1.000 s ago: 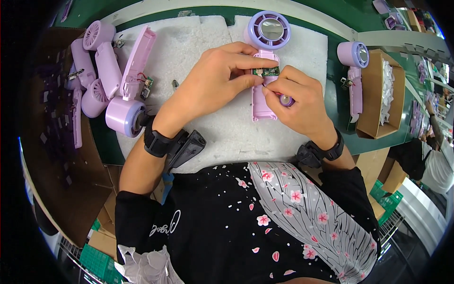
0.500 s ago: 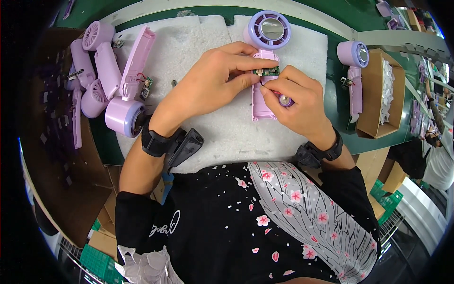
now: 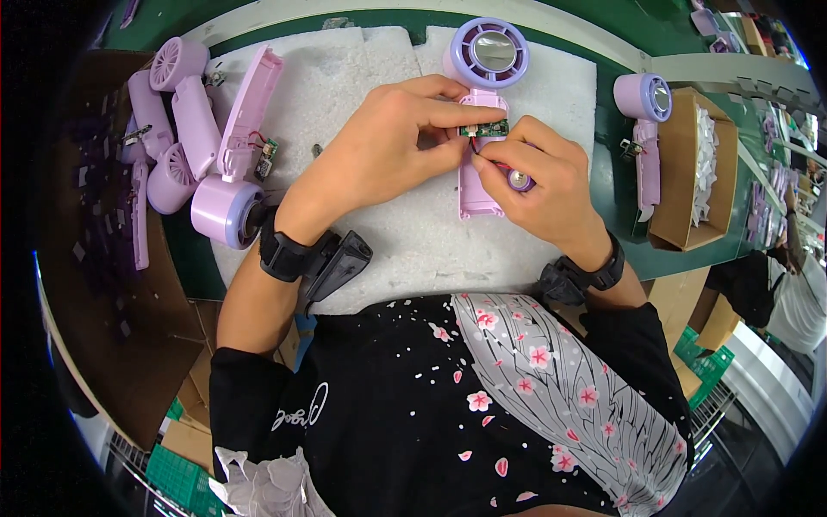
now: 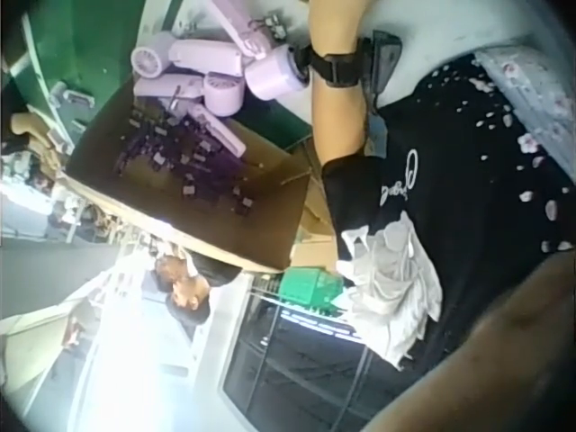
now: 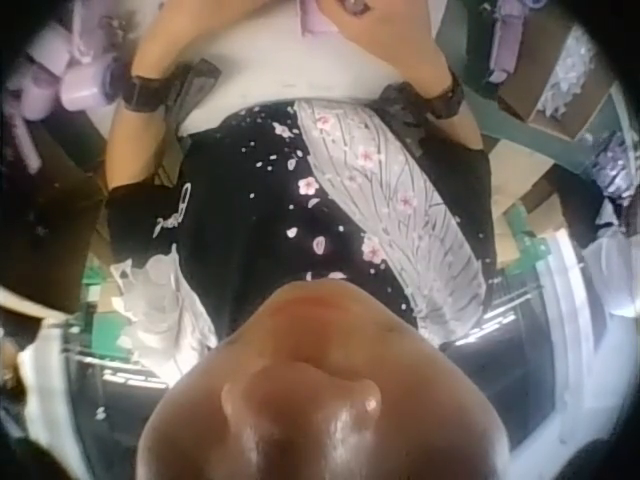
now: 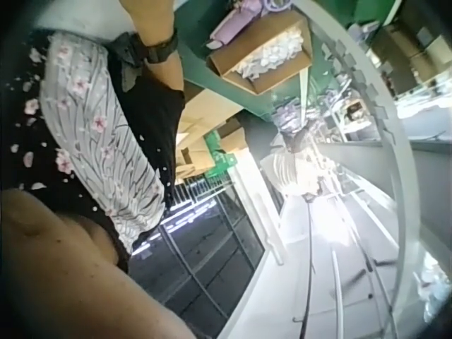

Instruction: The person picks up a fan housing and a circuit board by hand, then connects a battery pack to the board. They place the board and battery into the housing, press the power button to test the fan, and set the assembly aside before reaching for another fan housing.

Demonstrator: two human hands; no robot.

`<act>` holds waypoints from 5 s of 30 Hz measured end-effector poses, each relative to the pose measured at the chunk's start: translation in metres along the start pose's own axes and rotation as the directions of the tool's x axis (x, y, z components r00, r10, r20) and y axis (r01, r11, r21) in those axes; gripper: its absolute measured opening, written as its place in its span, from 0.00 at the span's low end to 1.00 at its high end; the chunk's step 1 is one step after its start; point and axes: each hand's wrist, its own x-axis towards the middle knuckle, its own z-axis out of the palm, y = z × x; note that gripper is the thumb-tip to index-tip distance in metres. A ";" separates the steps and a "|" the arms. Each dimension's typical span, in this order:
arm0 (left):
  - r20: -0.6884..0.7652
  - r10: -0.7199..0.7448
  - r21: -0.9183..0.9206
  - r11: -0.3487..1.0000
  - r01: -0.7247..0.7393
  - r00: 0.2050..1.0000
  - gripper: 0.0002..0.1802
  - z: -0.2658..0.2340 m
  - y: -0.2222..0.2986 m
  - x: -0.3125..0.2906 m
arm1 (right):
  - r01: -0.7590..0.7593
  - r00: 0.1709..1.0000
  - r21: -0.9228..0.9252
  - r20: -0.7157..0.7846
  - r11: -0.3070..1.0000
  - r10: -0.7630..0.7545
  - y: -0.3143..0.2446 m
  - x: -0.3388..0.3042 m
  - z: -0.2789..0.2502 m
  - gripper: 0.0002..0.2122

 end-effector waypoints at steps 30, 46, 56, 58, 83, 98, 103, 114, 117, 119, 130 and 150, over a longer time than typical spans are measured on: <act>-0.096 0.021 0.055 0.998 -0.016 0.995 0.20 0.006 0.002 0.004 | -0.103 0.989 -0.043 -0.107 0.994 0.098 0.003 0.010 -0.003 0.15; -0.213 -0.001 -0.080 0.997 -0.017 0.977 0.21 0.008 -0.004 0.001 | -0.552 0.809 0.417 0.477 0.723 0.342 0.012 0.010 -0.043 0.27; -0.277 -0.130 -0.198 0.977 0.076 0.952 0.20 0.014 -0.003 0.004 | -0.723 0.691 0.358 0.385 0.591 0.612 0.000 0.022 -0.050 0.16; -0.302 -0.123 -0.191 0.979 0.066 0.945 0.20 0.015 -0.003 0.003 | -0.728 0.682 0.173 0.270 0.663 0.679 -0.001 0.024 -0.050 0.13; -0.238 -0.113 -0.043 0.993 0.106 0.965 0.20 0.008 0.006 0.001 | -0.088 0.980 -0.436 0.121 0.896 0.156 -0.011 0.008 -0.038 0.05; -0.279 -0.083 -0.080 0.995 0.063 0.957 0.19 0.007 0.000 0.001 | -0.104 0.985 -0.321 0.096 0.942 0.141 -0.003 0.005 -0.041 0.03; -0.226 -0.112 -0.090 0.992 0.094 0.968 0.21 0.006 0.000 0.001 | -0.074 0.982 -0.376 0.131 0.924 0.132 -0.004 0.005 -0.037 0.05; -0.312 -0.070 -0.047 0.997 0.058 0.948 0.18 0.012 -0.010 0.003 | -0.159 0.949 -0.222 0.232 0.962 0.211 0.036 0.013 -0.074 0.06; -0.314 -0.089 -0.077 0.995 0.068 0.945 0.18 0.010 -0.006 0.003 | -0.264 0.929 -0.346 0.160 0.900 0.334 0.048 0.023 -0.092 0.11; -0.309 -0.097 -0.093 0.993 0.071 0.946 0.18 0.009 -0.005 0.005 | -0.406 0.914 -0.267 -0.141 0.874 0.381 0.024 0.041 -0.089 0.15; -0.294 -0.062 -0.016 0.998 0.060 0.954 0.20 0.006 -0.007 0.004 | -0.182 0.889 0.024 0.431 0.983 0.154 0.025 0.031 -0.045 0.28; -0.293 0.085 0.263 0.965 -0.005 0.953 0.18 0.002 0.000 0.002 | -0.704 0.709 0.681 0.692 0.204 0.137 0.008 0.023 -0.060 0.49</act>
